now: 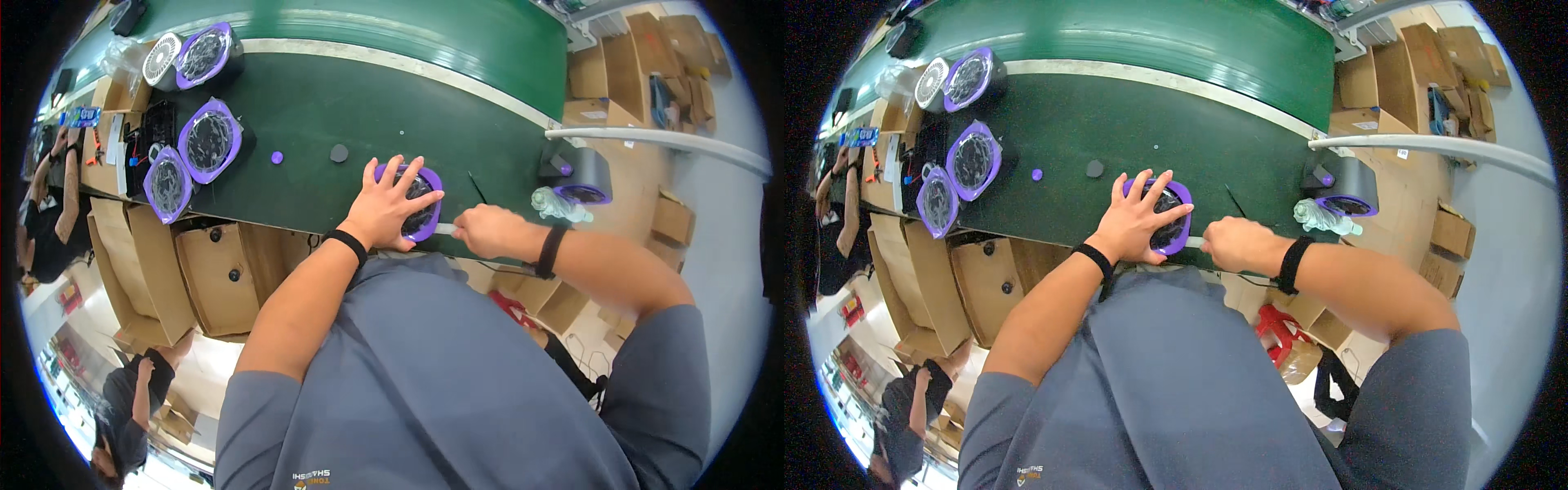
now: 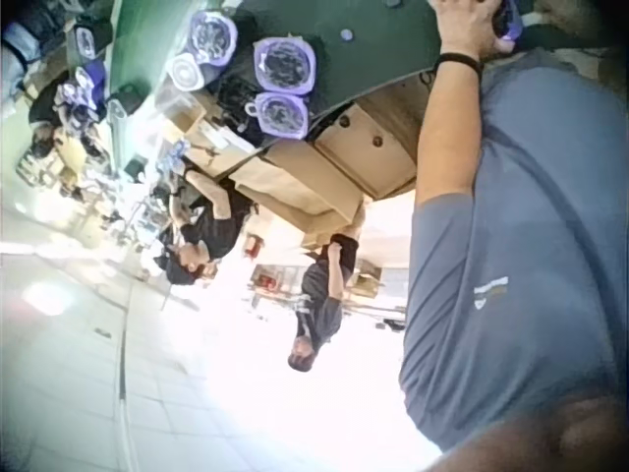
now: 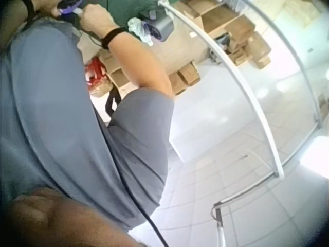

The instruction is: The person uses a white plastic tool to scrape and smooth the interior surface of black circular components inside purple plastic housings. They repeatedly rotate the housing and apply the tool to the interior surface, working on multiple units lined up on a green assembly table.

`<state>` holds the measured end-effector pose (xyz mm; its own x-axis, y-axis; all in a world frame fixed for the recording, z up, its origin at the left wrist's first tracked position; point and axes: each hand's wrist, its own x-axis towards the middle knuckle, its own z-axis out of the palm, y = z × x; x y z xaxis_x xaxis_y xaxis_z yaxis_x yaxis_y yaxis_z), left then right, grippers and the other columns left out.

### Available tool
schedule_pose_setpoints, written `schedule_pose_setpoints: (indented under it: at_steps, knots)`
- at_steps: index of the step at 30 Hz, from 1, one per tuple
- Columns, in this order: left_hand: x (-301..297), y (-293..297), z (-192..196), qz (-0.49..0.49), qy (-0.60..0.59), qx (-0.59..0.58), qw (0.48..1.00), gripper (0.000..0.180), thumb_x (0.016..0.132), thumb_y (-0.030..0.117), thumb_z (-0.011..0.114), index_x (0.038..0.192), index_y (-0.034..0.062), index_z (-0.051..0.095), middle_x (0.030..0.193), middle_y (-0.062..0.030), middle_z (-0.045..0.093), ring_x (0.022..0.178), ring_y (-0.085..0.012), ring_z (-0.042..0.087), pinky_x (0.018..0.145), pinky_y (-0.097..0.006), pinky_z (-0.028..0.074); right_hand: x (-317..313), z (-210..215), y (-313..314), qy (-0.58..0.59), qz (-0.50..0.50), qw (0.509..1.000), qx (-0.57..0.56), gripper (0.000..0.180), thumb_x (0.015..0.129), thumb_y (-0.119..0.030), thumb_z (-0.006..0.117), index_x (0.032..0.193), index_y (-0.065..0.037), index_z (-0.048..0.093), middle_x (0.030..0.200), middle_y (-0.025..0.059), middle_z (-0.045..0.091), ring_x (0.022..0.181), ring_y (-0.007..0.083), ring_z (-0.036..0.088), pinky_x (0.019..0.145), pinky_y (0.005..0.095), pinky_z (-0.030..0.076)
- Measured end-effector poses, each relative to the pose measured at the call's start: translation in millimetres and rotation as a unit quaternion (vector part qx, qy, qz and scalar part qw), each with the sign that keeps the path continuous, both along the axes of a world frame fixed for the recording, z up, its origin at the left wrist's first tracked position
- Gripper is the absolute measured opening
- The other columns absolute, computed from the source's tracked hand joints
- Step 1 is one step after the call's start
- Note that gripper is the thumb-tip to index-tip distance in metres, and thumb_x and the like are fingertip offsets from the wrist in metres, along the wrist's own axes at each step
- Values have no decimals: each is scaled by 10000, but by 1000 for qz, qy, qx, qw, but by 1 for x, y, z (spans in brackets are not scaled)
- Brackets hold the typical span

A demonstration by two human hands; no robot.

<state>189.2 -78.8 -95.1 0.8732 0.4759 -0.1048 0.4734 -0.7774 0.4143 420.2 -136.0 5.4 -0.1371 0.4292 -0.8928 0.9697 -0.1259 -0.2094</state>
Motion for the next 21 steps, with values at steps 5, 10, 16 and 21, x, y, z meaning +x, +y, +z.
schedule_pose_setpoints:
  at_steps: [5, 10, 16, 21]
  knots:
    - [1, 1, 1, -6, 12, 1, 1000, 1149, 516, 603, 961, 1573, 499, 525, 1769, -172, 282, 1559, -481, 325, 1187, -774, 289, -21, -24, -56, 42, -205, 977, 47, 304, 1065, -282, 626, 1082, -19, 777, 983, 283, 775, 987, 478, 760, 896, 593, 587]
    - [1, 1, -4, -3, -4, 2, 1000, 1154, 514, 593, 970, 1574, 486, 526, 1764, -174, 289, 1566, -478, 316, 1190, -779, 280, -26, -24, -56, 21, -176, 983, 51, 313, 1066, -290, 615, 1064, -20, 772, 982, 295, 765, 984, 498, 750, 916, 580, 583]
    - [2, 0, -2, -14, -3, -10, 1000, 1158, 530, 580, 976, 1585, 480, 511, 1772, -169, 268, 1586, -473, 278, 1193, -792, 269, 18, -27, -46, 123, -91, 985, 75, 310, 1089, -311, 589, 1210, -91, 770, 951, 247, 762, 924, 471, 734, 847, 589, 561]
    - [3, 2, 3, -24, 21, -5, 999, 1144, 558, 584, 961, 1597, 488, 493, 1780, -175, 247, 1597, -484, 257, 1196, -810, 249, 23, -36, -56, 142, -103, 980, 94, 345, 1099, -326, 593, 1311, -103, 750, 940, 233, 768, 913, 458, 736, 836, 581, 562]
